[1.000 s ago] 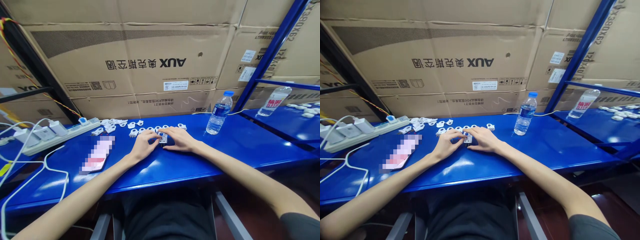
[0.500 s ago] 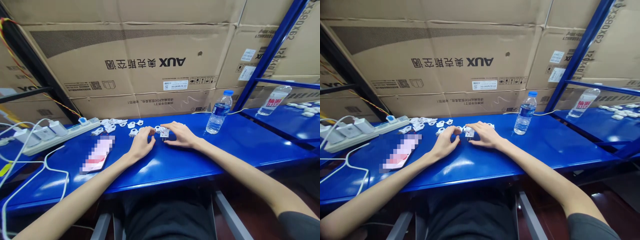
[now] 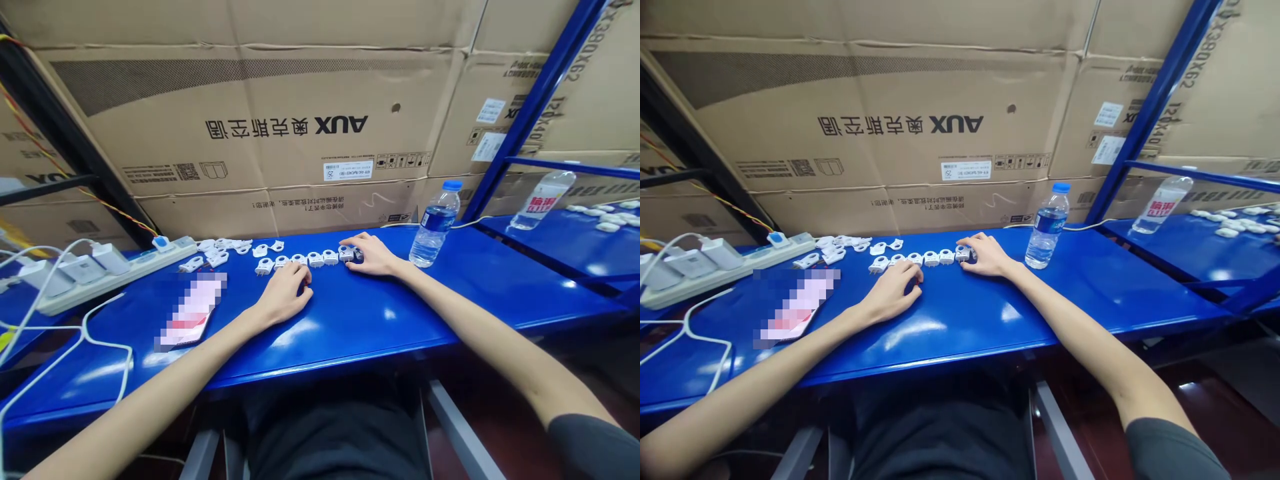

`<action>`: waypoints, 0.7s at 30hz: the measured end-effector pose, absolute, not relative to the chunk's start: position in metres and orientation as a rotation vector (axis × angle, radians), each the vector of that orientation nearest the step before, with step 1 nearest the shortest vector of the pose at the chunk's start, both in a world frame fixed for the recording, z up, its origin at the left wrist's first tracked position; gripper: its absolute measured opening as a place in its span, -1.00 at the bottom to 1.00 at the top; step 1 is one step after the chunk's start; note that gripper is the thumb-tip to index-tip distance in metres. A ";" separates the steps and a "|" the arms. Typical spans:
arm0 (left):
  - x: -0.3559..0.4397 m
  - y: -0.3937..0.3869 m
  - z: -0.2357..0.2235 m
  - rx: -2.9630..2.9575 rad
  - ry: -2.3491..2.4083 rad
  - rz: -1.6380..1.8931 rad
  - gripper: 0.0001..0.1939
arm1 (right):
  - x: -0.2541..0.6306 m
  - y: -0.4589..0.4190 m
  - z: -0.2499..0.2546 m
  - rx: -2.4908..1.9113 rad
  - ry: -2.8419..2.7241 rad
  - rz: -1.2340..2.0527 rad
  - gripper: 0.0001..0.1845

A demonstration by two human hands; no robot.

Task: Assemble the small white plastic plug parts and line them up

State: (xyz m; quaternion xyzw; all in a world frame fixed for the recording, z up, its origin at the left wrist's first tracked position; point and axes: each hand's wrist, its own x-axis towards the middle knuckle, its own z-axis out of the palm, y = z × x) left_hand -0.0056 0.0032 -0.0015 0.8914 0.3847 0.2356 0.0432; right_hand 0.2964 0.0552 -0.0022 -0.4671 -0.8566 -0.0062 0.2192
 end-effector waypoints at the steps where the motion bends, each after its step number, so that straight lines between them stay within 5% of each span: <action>1: -0.006 0.004 -0.002 2.733 1.169 0.727 -0.92 | 0.295 0.056 -0.003 -1.293 -2.375 -0.012 -0.37; 21: -0.008 0.006 -0.002 2.627 1.066 0.948 -0.84 | 0.266 0.052 -0.008 -1.177 -2.443 -0.050 -0.26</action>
